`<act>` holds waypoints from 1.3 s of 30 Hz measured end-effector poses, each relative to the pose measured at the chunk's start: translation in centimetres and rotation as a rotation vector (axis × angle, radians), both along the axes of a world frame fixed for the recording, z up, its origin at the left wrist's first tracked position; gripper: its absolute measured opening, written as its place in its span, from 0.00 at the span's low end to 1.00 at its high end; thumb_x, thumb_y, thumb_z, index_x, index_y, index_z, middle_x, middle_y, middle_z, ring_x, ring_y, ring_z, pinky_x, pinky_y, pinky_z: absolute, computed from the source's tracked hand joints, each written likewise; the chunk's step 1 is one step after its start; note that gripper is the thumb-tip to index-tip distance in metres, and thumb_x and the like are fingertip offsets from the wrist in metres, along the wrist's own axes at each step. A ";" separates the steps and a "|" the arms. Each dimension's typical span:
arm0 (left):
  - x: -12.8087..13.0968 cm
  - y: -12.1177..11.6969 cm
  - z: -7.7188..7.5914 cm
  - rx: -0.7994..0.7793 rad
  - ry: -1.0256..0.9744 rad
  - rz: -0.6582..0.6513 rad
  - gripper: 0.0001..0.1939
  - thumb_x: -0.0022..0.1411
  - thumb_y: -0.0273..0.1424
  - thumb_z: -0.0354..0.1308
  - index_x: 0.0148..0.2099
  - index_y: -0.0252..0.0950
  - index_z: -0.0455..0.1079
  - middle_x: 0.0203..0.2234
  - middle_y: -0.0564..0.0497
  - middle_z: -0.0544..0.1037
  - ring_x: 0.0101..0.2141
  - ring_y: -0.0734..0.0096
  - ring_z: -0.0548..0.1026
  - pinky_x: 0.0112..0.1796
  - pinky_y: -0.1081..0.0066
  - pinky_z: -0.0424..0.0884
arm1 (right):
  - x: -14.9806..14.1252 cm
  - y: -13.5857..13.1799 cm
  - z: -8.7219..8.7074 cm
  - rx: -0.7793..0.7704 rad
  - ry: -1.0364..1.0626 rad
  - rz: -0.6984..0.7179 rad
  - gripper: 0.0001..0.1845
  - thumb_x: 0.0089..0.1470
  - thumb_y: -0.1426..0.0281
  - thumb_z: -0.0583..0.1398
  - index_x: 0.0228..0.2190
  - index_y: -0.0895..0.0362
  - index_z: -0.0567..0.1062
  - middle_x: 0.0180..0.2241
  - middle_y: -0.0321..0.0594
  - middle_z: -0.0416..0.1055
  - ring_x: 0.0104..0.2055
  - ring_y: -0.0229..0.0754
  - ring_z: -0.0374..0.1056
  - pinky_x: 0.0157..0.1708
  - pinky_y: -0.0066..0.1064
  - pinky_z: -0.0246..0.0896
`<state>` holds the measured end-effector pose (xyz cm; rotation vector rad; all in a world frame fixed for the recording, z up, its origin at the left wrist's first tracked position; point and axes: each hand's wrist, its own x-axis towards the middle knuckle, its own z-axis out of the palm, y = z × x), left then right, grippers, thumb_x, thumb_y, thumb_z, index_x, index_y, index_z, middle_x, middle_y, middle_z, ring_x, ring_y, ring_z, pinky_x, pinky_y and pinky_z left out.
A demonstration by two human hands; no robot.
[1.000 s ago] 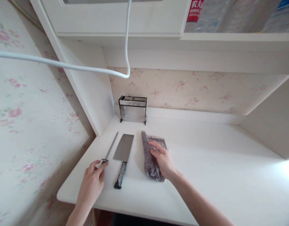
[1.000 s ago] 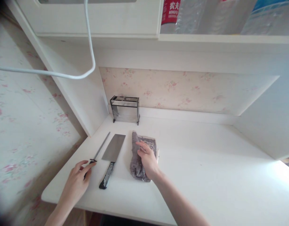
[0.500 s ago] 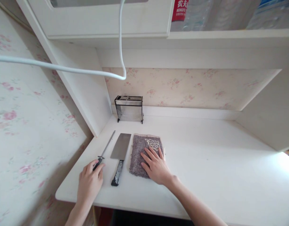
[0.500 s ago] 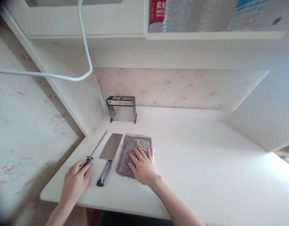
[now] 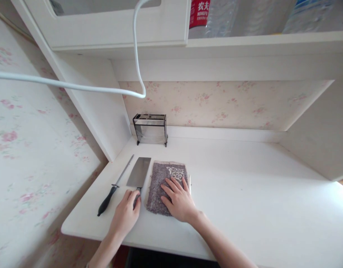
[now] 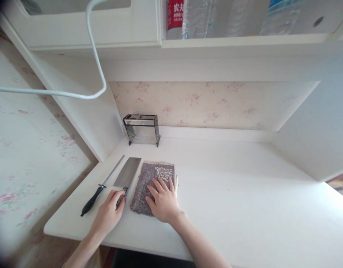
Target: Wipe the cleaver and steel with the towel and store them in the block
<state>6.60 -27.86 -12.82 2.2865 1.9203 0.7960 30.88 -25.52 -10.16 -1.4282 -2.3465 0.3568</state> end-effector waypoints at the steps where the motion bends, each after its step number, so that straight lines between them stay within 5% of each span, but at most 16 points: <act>1: -0.1 0.2 -0.1 0.011 -0.007 0.004 0.06 0.66 0.32 0.48 0.44 0.40 0.64 0.38 0.49 0.73 0.37 0.65 0.76 0.37 0.68 0.71 | -0.1 0.1 0.1 -0.004 0.007 0.000 0.25 0.64 0.53 0.45 0.57 0.45 0.66 0.63 0.37 0.57 0.67 0.49 0.45 0.65 0.54 0.21; 14: -1.4 0.8 0.1 0.083 0.088 0.028 0.08 0.67 0.31 0.48 0.44 0.40 0.66 0.36 0.49 0.72 0.35 0.65 0.76 0.35 0.69 0.71 | -3.9 1.2 0.8 -0.034 0.046 0.035 0.24 0.64 0.54 0.46 0.57 0.46 0.66 0.63 0.39 0.57 0.67 0.49 0.45 0.64 0.56 0.20; 39: -3.0 0.8 -0.9 0.191 0.145 0.021 0.07 0.66 0.31 0.50 0.45 0.38 0.67 0.38 0.47 0.73 0.37 0.66 0.76 0.37 0.70 0.70 | -3.1 0.6 0.7 -0.022 0.084 -0.021 0.23 0.64 0.55 0.47 0.55 0.46 0.68 0.63 0.38 0.58 0.67 0.49 0.47 0.64 0.55 0.20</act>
